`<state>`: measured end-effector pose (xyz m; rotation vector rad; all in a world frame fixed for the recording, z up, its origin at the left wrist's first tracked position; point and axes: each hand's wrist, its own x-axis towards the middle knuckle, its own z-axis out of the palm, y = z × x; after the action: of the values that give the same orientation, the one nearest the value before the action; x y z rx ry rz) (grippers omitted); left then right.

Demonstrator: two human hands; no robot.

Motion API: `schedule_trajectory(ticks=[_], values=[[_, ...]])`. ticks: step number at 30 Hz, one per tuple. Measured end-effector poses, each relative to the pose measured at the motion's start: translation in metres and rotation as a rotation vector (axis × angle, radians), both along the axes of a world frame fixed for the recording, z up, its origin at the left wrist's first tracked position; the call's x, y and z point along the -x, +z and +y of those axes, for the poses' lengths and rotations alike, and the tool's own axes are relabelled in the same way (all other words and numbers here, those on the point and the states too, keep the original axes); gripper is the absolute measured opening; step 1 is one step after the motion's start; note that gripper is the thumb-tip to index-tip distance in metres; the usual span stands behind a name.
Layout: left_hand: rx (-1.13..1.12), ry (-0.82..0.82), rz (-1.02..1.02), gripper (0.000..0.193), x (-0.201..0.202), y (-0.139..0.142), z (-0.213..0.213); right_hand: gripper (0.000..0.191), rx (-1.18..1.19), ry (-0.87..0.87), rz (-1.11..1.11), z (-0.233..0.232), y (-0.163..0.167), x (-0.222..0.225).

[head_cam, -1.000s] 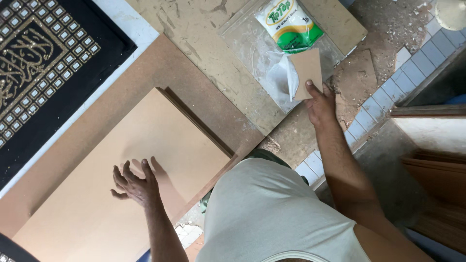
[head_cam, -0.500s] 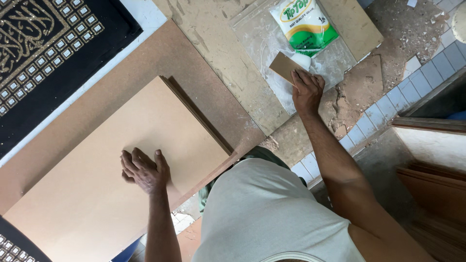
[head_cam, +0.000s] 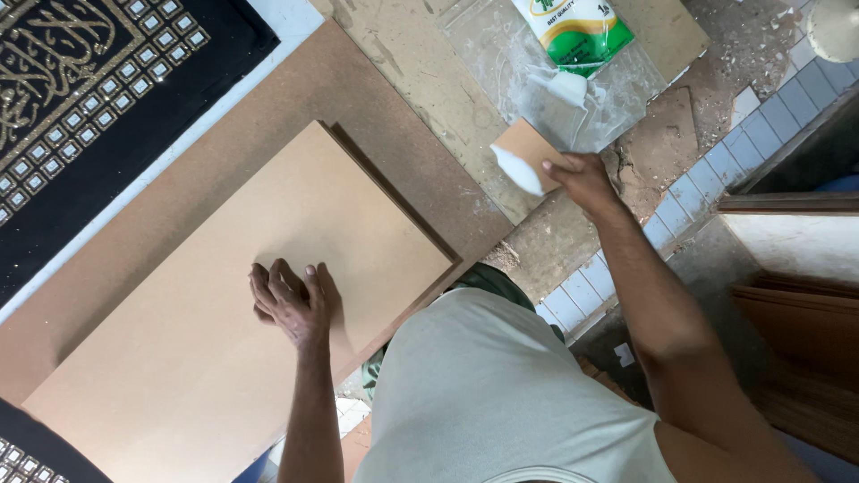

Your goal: The person unfolds a black prayer mat with gold patterns and places it on a work surface. They apply a white adhesive to a cardboard backing using a small rectangular tool, then place the mat onto the adhesive. The person repeats the process with a second mat, smoothing each one into place.

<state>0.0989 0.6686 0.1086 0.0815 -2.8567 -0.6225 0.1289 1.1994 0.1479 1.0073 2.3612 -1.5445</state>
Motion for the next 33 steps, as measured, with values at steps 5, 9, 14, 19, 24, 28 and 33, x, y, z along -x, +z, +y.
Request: schedule_trajectory(ticks=[5,9,14,19,24,28,33], values=[[0.173,0.128,-0.081,0.049,-0.023,-0.023,-0.164,0.048,0.977,-0.344,0.33,-0.112,0.031,-0.056],[0.294,0.539,-0.164,0.05,-0.052,-0.033,-0.353,0.054,1.157,-0.425,0.368,-0.228,0.035,-0.075],[-0.162,0.538,-0.236,0.062,-0.099,-0.037,-0.5,0.048,0.973,-0.428,0.261,-0.333,0.03,-0.082],[-0.157,0.495,-0.3,0.059,-0.104,-0.039,-0.541,0.026,0.12,0.124,0.381,-0.406,0.02,-0.079],[-0.099,0.475,-0.344,0.065,-0.099,-0.022,-0.545,0.042,-0.818,0.697,0.766,-0.471,0.004,-0.09],[-0.316,0.551,-0.338,0.066,-0.103,-0.01,-0.538,0.037,-0.834,0.872,0.844,-0.515,0.005,-0.167],[-0.322,0.528,-0.324,0.063,-0.106,-0.008,-0.541,0.039,-0.819,0.911,0.779,-0.529,0.012,-0.187]])
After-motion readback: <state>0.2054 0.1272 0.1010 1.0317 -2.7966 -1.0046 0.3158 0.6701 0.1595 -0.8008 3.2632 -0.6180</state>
